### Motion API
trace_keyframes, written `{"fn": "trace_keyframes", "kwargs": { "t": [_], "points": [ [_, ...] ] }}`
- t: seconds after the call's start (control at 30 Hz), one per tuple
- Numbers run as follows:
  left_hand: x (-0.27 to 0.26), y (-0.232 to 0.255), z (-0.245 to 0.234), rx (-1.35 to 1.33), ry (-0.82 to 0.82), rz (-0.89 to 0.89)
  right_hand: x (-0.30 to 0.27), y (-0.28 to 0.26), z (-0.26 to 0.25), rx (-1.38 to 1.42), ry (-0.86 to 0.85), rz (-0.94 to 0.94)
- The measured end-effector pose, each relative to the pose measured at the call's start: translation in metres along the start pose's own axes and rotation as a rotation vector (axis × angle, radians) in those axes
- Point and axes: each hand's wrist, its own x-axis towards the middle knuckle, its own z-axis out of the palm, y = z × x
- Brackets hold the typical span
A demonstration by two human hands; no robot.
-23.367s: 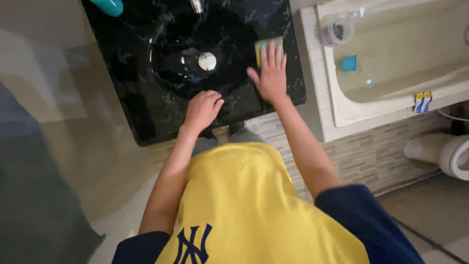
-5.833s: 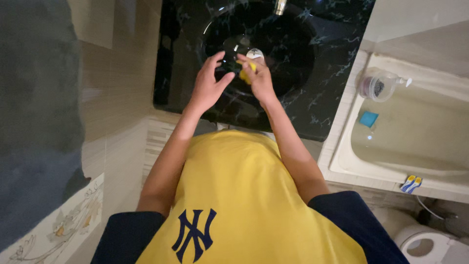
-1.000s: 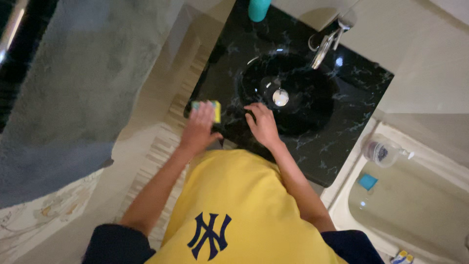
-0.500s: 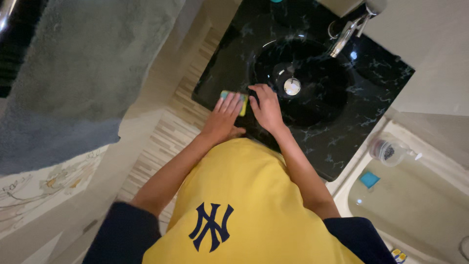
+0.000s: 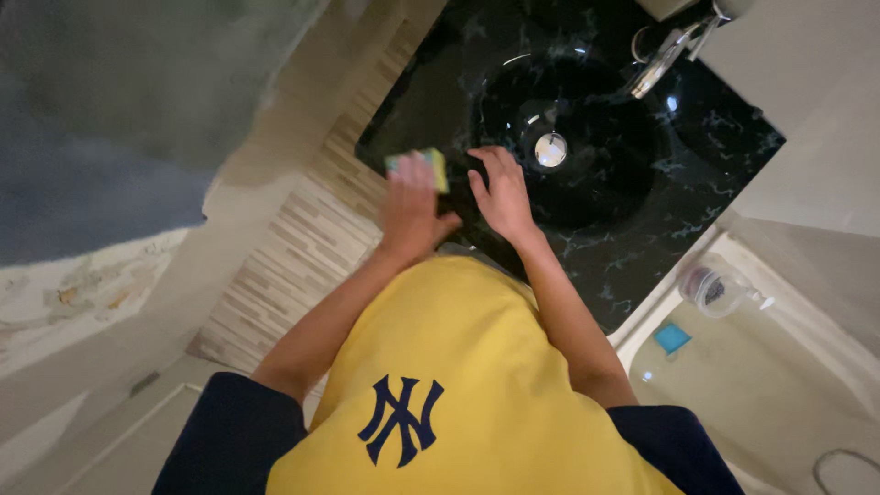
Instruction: The person cleans a black marble sink and the surrounding countertop by hand using a yellow sponge and a light-colored cloth.
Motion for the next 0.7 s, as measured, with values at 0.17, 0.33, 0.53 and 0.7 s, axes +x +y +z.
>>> {"fn": "trace_keyframes", "kwargs": {
  "t": [0.17,0.33,0.53,0.7],
  "points": [
    [-0.016,0.019,0.012,0.003,0.084,-0.033,-0.01,0.01,-0.001,0.016,-0.027,-0.055],
    [0.012,-0.004,0.043,-0.28,0.516,-0.47,-0.014,0.022,0.001,0.023,-0.062,-0.074],
    [0.025,-0.009,0.091,-0.759,0.624,-0.726,-0.011,0.02,0.0,0.044,-0.096,-0.12],
    [-0.012,0.061,0.107,-0.738,0.475,-0.563,-0.012,0.019,0.002,0.057,-0.107,-0.121]
  ]
}}
